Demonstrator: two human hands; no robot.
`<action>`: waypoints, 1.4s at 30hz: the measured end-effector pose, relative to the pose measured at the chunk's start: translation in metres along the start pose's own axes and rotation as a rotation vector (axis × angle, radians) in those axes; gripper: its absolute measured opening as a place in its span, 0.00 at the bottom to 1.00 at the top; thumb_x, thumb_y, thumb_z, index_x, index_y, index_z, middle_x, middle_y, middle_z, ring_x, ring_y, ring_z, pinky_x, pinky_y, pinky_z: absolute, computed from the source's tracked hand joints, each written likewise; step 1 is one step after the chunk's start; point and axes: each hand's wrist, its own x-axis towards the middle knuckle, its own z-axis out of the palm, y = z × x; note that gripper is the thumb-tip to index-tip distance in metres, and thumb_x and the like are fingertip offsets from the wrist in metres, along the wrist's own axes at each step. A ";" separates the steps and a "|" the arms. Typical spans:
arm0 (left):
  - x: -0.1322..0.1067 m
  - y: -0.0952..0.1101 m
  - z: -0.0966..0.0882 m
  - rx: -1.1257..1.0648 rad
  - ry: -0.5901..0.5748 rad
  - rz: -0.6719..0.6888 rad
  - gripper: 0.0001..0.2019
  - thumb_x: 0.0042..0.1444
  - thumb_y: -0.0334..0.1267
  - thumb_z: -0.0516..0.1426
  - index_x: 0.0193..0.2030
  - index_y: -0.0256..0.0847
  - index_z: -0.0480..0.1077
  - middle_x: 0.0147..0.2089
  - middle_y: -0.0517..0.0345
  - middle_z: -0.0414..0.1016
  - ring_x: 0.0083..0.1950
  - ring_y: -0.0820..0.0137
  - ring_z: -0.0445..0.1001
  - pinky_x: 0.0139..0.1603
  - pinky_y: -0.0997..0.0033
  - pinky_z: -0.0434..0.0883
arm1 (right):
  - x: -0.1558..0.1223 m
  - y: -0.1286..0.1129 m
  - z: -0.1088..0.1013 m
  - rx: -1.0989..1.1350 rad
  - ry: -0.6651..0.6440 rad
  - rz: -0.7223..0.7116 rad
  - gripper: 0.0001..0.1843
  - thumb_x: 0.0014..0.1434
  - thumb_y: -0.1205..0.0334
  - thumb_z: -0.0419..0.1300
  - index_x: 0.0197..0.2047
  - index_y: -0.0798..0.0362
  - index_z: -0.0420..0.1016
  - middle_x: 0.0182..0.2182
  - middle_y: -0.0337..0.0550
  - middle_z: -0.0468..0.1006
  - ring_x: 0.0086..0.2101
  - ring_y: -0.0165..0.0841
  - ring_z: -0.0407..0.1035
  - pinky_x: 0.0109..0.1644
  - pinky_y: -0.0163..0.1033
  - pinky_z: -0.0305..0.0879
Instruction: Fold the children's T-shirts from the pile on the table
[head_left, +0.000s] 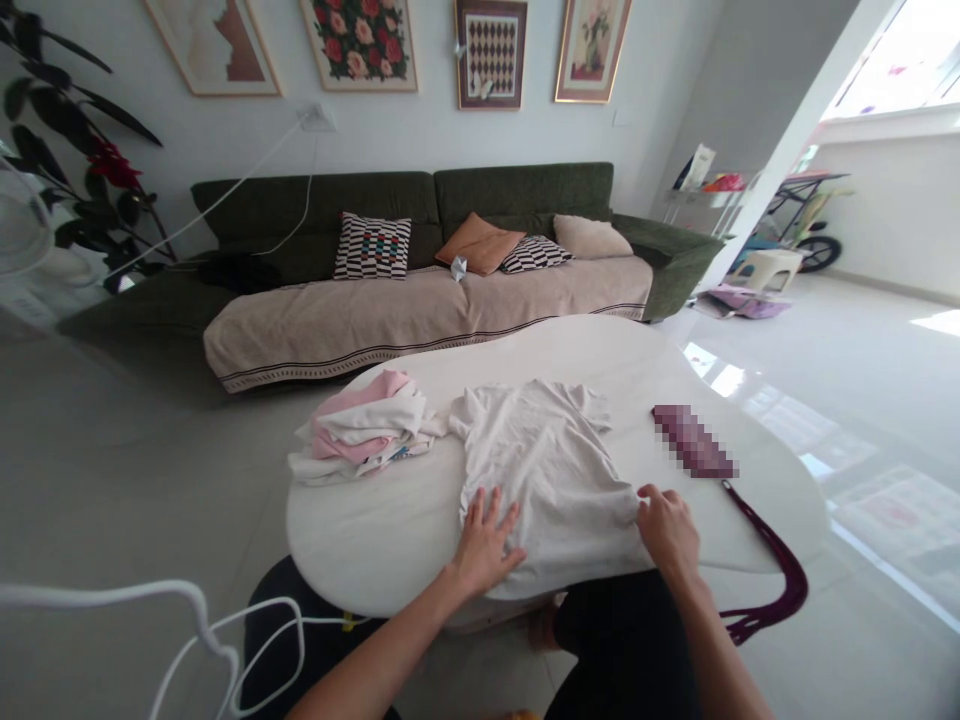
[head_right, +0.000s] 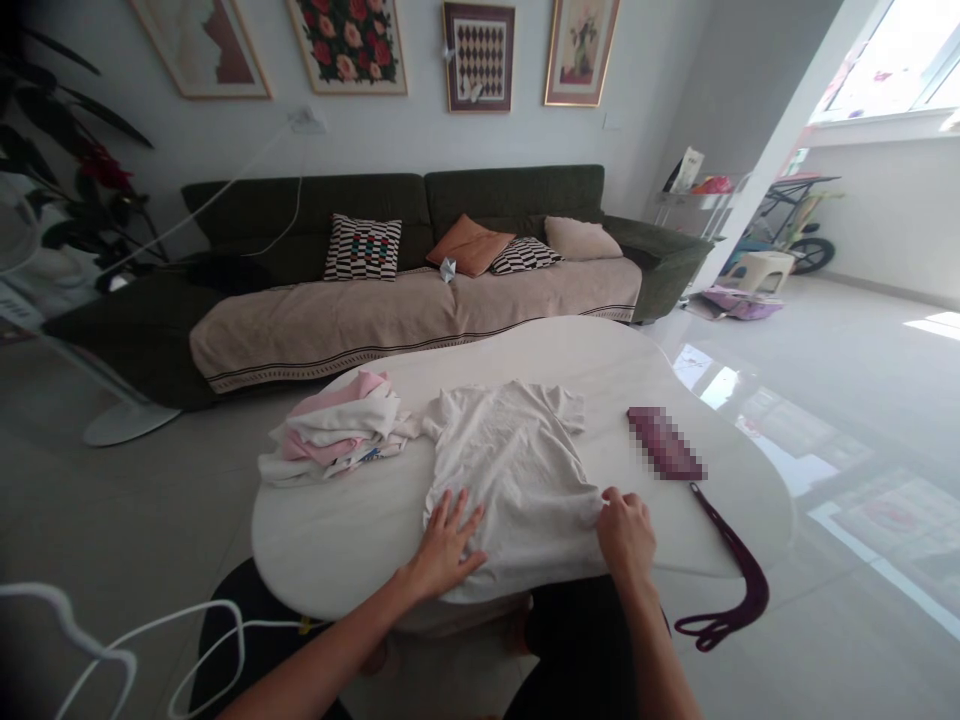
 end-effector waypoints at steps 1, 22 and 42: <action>-0.004 0.006 0.001 -0.011 -0.011 0.003 0.34 0.50 0.60 0.48 0.62 0.49 0.49 0.67 0.54 0.39 0.65 0.49 0.35 0.61 0.49 0.47 | -0.001 -0.014 0.005 0.010 0.034 -0.086 0.17 0.55 0.65 0.45 0.43 0.53 0.70 0.40 0.50 0.71 0.42 0.37 0.65 0.40 0.38 0.60; 0.179 -0.122 -0.075 -0.012 0.270 -0.549 0.20 0.55 0.34 0.48 0.56 0.39 0.57 0.54 0.48 0.66 0.56 0.65 0.62 0.55 0.67 0.58 | -0.003 -0.079 0.070 -0.189 -0.044 -0.340 0.28 0.60 0.47 0.37 0.63 0.43 0.45 0.62 0.41 0.47 0.61 0.42 0.35 0.57 0.56 0.40; 0.176 -0.120 -0.108 0.149 0.234 -0.528 0.17 0.54 0.31 0.49 0.52 0.36 0.60 0.55 0.39 0.61 0.58 0.55 0.58 0.51 0.56 0.60 | -0.003 -0.083 0.065 -0.203 -0.064 -0.325 0.28 0.60 0.47 0.39 0.62 0.43 0.45 0.62 0.41 0.46 0.61 0.42 0.35 0.58 0.58 0.37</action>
